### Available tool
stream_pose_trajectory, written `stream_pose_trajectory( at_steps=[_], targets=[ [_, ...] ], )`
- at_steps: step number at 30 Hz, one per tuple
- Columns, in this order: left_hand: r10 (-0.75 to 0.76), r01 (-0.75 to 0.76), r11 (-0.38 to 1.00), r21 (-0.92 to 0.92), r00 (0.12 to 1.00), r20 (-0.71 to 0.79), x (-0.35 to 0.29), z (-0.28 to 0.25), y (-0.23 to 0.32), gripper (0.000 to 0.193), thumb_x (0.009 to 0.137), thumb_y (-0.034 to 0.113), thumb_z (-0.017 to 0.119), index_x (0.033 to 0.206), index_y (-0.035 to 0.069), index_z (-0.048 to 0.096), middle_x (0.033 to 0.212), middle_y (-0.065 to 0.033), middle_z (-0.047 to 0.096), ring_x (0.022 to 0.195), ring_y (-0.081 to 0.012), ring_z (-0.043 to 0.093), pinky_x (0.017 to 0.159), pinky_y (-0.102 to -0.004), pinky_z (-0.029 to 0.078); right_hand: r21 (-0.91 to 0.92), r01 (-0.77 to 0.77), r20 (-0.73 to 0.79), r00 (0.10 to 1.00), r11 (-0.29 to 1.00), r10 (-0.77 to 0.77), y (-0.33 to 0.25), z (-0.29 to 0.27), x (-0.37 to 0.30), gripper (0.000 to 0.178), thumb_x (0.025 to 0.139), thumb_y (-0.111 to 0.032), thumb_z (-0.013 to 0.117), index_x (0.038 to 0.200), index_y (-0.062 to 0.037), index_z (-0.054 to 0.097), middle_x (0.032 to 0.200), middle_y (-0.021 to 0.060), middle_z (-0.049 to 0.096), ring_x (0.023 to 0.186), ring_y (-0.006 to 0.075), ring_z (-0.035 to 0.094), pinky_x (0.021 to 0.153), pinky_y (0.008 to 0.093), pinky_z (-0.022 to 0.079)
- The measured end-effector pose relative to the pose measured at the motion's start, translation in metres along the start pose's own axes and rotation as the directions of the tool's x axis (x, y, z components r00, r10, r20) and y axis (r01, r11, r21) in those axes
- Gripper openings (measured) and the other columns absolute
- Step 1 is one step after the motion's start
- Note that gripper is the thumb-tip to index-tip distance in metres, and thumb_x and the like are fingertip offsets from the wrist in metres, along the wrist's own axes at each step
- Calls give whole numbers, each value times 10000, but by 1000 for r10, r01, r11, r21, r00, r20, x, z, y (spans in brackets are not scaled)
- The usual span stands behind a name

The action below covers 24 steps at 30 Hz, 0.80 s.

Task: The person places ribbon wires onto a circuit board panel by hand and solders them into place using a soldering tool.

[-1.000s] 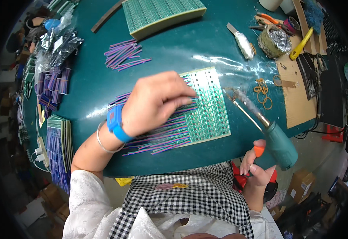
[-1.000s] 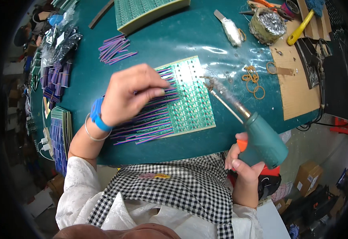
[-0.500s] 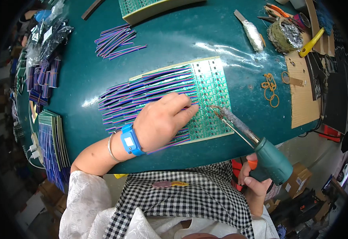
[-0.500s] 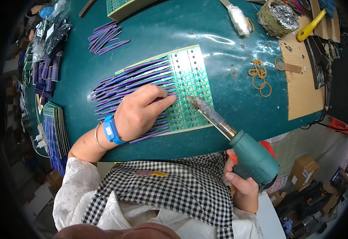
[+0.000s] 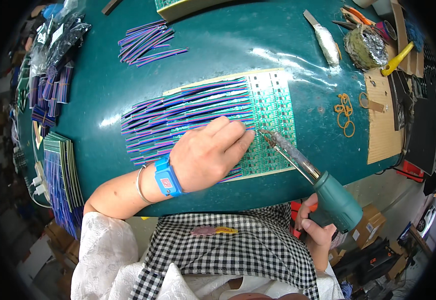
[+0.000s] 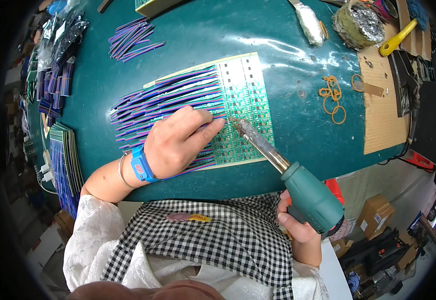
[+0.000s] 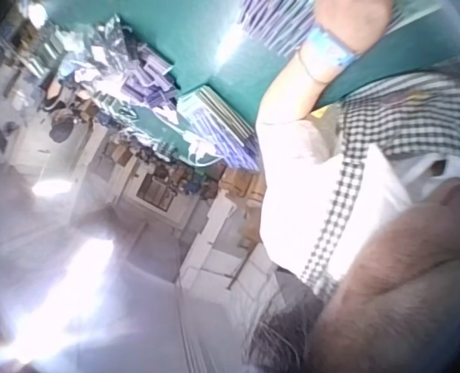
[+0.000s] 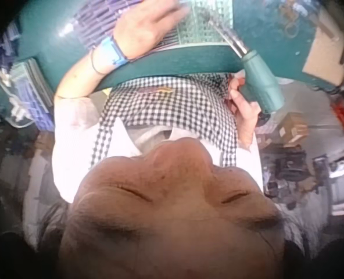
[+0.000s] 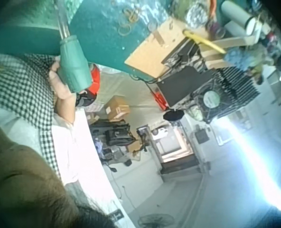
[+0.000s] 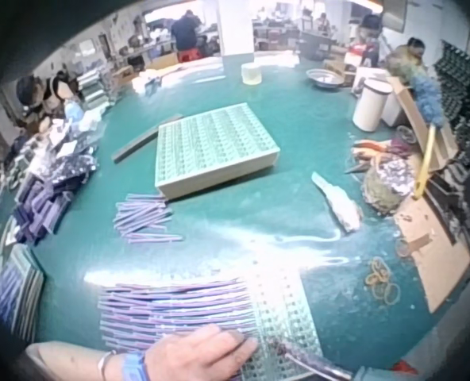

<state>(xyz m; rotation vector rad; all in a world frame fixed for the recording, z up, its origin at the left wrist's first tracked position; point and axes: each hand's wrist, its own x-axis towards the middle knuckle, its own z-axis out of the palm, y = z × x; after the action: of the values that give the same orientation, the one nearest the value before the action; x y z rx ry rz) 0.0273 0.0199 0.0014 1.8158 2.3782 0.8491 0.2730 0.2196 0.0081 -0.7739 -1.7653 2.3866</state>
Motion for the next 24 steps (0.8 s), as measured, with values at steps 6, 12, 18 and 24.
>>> stream_pose_trajectory(
  at_steps=[6, 12, 18, 24],
  targets=[
    [11, -11, 1000, 9, 1000, 8, 0, 0, 0, 366, 720, 37, 644, 1074, -51, 680, 919, -103, 569, 699, -219, 549, 556, -321, 476, -36, 27, 46, 999, 999, -25, 3, -3, 3, 454, 705, -36, 682, 1093, 82, 479, 650, 103, 512, 502, 197, 532, 450, 311, 468],
    [19, -19, 1000, -5, 1000, 13, 0, 0, -1, 355, 723, 34, 648, 1063, -63, 676, 920, -106, 569, 699, -220, 546, 555, -321, 473, 109, 15, -18, 1000, 994, -13, -2, -4, 0, 508, 722, -42, 684, 1155, 96, 457, 666, 102, 513, 502, 187, 526, 442, 318, 472],
    [3, -3, 1000, -7, 1000, 16, 1, 0, 0, 351, 722, 33, 655, 1057, -67, 675, 924, -113, 572, 704, -224, 549, 569, -332, 482, 56, 28, 25, 999, 998, -29, -3, -7, 1, 542, 726, -68, 707, 1180, 90, 457, 638, 99, 508, 483, 185, 508, 432, 313, 455],
    [-6, 6, 999, -33, 1000, -5, 0, 3, -2, 356, 714, 23, 663, 1059, -61, 676, 921, -115, 574, 701, -228, 557, 567, -336, 485, -5, -5, -45, 999, 1000, 5, 2, -6, -7, 536, 705, -79, 729, 1150, 83, 478, 628, 96, 507, 490, 189, 511, 440, 314, 448]
  ],
)
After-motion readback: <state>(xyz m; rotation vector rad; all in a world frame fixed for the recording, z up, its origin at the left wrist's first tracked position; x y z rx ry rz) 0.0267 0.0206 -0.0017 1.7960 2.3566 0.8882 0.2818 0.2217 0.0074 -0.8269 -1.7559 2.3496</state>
